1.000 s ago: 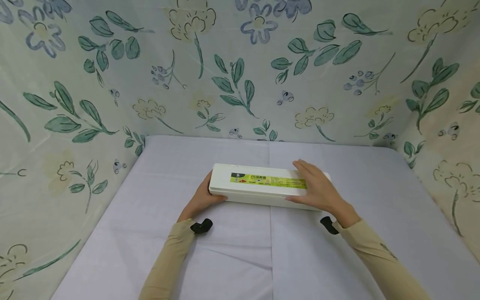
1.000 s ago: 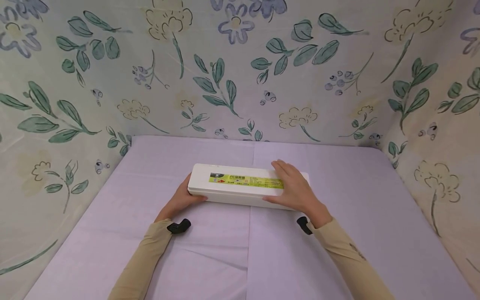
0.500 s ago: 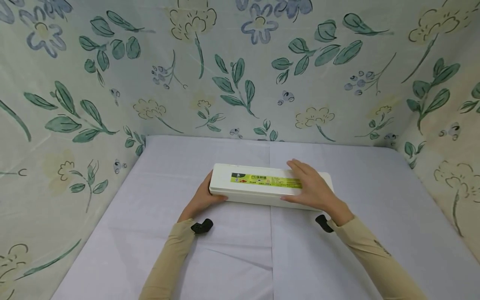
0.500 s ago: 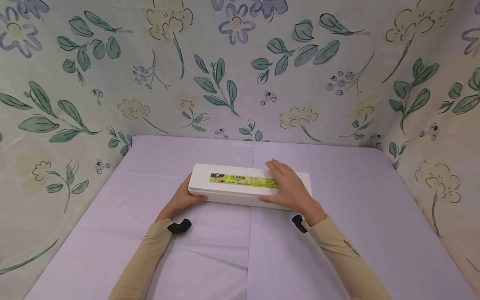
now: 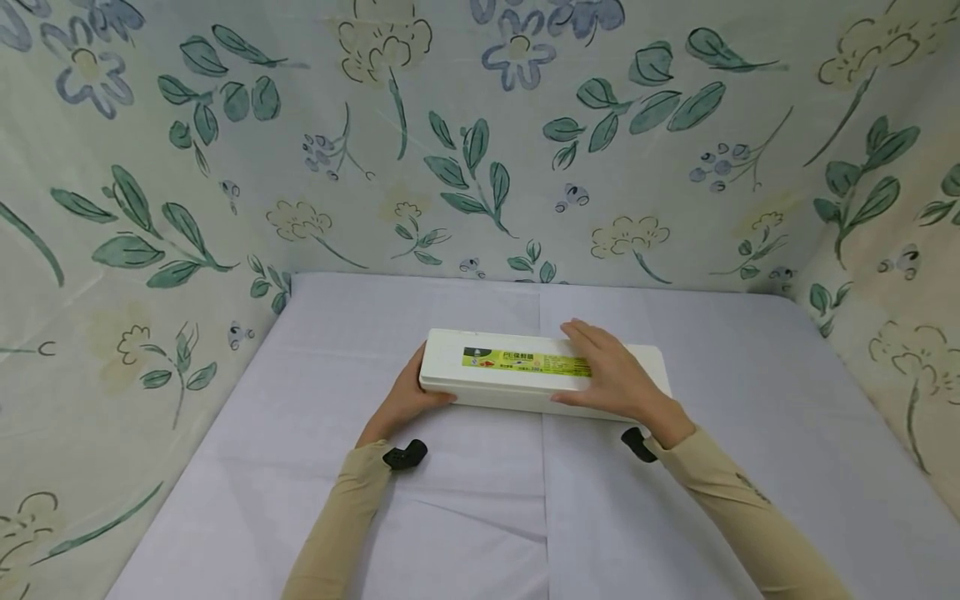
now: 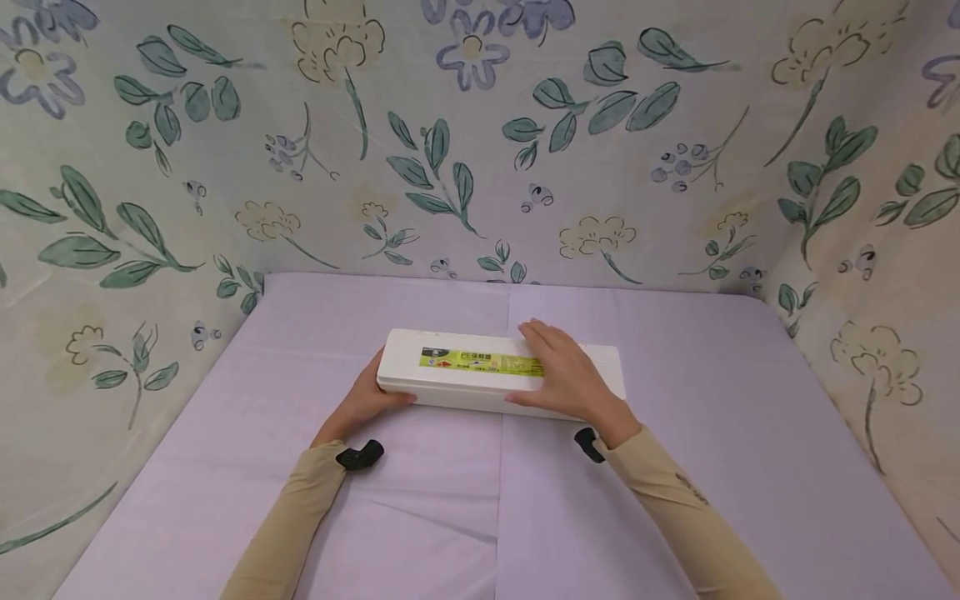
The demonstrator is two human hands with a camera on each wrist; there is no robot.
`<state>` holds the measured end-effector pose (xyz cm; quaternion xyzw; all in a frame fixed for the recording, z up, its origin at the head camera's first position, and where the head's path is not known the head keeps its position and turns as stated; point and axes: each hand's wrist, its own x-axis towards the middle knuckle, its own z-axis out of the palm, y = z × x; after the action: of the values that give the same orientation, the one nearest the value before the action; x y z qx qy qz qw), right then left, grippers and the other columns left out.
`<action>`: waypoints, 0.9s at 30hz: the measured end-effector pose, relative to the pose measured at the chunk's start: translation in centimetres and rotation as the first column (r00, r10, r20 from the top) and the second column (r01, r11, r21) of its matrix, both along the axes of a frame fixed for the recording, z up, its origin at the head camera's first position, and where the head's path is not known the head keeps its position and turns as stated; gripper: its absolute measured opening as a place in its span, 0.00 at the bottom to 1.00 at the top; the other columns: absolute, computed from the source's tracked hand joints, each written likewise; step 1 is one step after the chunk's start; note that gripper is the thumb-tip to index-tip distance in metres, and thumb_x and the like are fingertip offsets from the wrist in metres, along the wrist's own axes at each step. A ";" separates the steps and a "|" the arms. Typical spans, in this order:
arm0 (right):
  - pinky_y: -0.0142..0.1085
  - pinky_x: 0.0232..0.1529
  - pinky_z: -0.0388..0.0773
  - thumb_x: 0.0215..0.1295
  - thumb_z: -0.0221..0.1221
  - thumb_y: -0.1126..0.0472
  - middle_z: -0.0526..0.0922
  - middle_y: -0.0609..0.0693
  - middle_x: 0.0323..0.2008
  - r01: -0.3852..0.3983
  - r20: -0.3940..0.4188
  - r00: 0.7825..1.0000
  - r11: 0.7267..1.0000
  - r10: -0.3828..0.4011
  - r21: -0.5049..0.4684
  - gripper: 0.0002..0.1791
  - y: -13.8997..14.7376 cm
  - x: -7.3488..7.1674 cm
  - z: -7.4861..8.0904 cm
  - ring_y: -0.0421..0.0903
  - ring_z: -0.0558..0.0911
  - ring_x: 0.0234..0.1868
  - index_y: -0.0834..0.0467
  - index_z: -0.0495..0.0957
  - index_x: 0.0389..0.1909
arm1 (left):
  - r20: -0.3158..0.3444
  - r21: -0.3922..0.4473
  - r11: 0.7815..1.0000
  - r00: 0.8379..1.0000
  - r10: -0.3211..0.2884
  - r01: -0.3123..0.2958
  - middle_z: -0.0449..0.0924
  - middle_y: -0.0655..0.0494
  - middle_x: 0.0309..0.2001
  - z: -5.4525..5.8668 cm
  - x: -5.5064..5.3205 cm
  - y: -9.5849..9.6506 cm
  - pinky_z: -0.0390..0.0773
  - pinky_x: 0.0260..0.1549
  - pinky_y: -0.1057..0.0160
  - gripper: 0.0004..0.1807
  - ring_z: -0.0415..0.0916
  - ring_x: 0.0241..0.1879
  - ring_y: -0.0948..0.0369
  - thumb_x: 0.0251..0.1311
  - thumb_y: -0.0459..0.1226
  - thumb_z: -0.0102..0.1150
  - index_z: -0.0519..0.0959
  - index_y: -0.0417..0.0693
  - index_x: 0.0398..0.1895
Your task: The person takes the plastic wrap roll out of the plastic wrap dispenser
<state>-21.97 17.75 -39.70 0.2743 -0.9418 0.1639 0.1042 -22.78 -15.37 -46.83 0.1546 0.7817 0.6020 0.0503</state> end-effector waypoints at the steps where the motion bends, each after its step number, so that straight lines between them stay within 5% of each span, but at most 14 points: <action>1: 0.53 0.66 0.60 0.39 0.70 0.36 0.62 0.60 0.69 -0.001 0.002 1.000 1.000 0.001 0.003 0.58 -0.1 0.0 0.0 0.58 0.62 0.69 0.60 0.59 0.69 | 0.000 0.000 1.000 1.000 0.000 0.000 0.57 0.46 0.71 0.0 0.0 0.0 0.52 0.68 0.44 0.58 0.55 0.70 0.48 0.41 0.30 0.72 0.46 0.51 0.74; 22: 0.51 0.68 0.59 0.41 0.66 0.32 0.63 0.57 0.69 -0.062 0.053 0.997 0.997 0.060 0.038 0.58 -2.2 -0.7 -0.7 0.56 0.63 0.68 0.58 0.57 0.70 | 0.010 0.022 1.000 1.000 -0.008 0.008 0.56 0.49 0.72 0.1 0.0 -0.2 0.53 0.68 0.44 0.57 0.54 0.71 0.49 0.43 0.30 0.72 0.46 0.52 0.74; 27: 0.51 0.68 0.58 0.41 0.66 0.32 0.63 0.57 0.69 -0.080 0.025 0.997 0.995 0.079 0.064 0.57 -2.6 -0.9 -1.0 0.56 0.63 0.68 0.59 0.58 0.69 | -0.015 0.019 1.000 1.000 -0.007 0.007 0.57 0.49 0.71 -1.3 -0.7 -0.3 0.53 0.68 0.43 0.57 0.55 0.70 0.49 0.42 0.30 0.72 0.46 0.55 0.74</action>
<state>-22.87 15.12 -40.67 0.3129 -0.9361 0.1402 0.0780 -23.50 -15.67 -48.12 0.1622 0.7758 0.6081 0.0451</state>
